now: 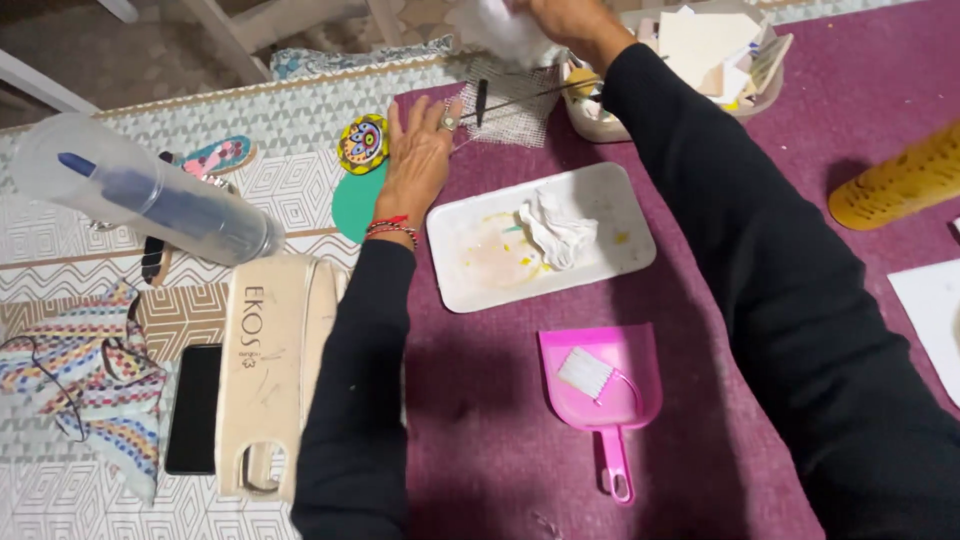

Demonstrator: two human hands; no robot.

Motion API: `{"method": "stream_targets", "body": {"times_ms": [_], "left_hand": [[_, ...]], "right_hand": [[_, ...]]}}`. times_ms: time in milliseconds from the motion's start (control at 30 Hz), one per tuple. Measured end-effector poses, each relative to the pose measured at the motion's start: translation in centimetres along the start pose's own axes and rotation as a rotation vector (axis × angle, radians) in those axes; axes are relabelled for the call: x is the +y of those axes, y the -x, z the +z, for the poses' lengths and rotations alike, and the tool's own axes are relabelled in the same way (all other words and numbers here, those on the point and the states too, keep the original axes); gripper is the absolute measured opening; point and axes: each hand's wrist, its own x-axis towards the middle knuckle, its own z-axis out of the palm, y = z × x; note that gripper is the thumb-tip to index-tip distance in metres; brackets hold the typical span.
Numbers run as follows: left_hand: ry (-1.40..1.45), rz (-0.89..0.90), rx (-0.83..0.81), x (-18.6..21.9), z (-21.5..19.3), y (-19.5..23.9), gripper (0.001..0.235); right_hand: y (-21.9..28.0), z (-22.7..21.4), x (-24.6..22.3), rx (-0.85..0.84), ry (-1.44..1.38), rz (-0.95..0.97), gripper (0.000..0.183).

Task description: Clean a small white tray and organize craft materials using a dustpan and cloth.

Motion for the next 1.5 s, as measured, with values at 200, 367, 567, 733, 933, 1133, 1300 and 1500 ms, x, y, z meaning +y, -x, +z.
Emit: {"method": "stream_targets", "body": {"times_ms": [200, 367, 567, 733, 933, 1133, 1300, 1500], "left_hand": [[-0.072, 0.080, 0.219, -0.6, -2.3, -0.6, 0.022], [0.164, -0.015, -0.099, 0.5, -3.7, -0.2, 0.041], [0.489, 0.147, -0.238, 0.8, -5.3, -1.0, 0.034], [0.466, 0.216, -0.262, 1.0, -3.6, -1.0, 0.035], [0.438, 0.184, -0.229, 1.8, -2.1, 0.2, 0.022], [0.653, 0.142, 0.029, 1.7, -3.3, -1.5, 0.018], [0.525, 0.180, 0.083, 1.4, -0.7, -2.3, 0.015], [0.591, 0.101, -0.073, 0.9, 1.0, -1.7, 0.019]], "right_hand": [[-0.7, 1.8, -1.6, -0.455, 0.269, 0.026, 0.035], [-1.8, 2.6, -0.8, -0.647, 0.523, 0.124, 0.025], [-3.4, 1.1, 2.1, -0.714, 0.638, 0.040, 0.044], [0.7, 2.7, -1.5, -0.667, 0.533, -0.003, 0.014], [3.6, 1.8, -4.1, -0.554, 0.710, -0.441, 0.037], [10.9, -2.8, -8.5, -0.321, 0.917, -0.748, 0.025], [19.0, -5.9, -7.1, -0.055, 1.136, -0.756, 0.017], [26.3, -10.2, 0.0, -0.067, 1.217, -0.490, 0.006]]}}
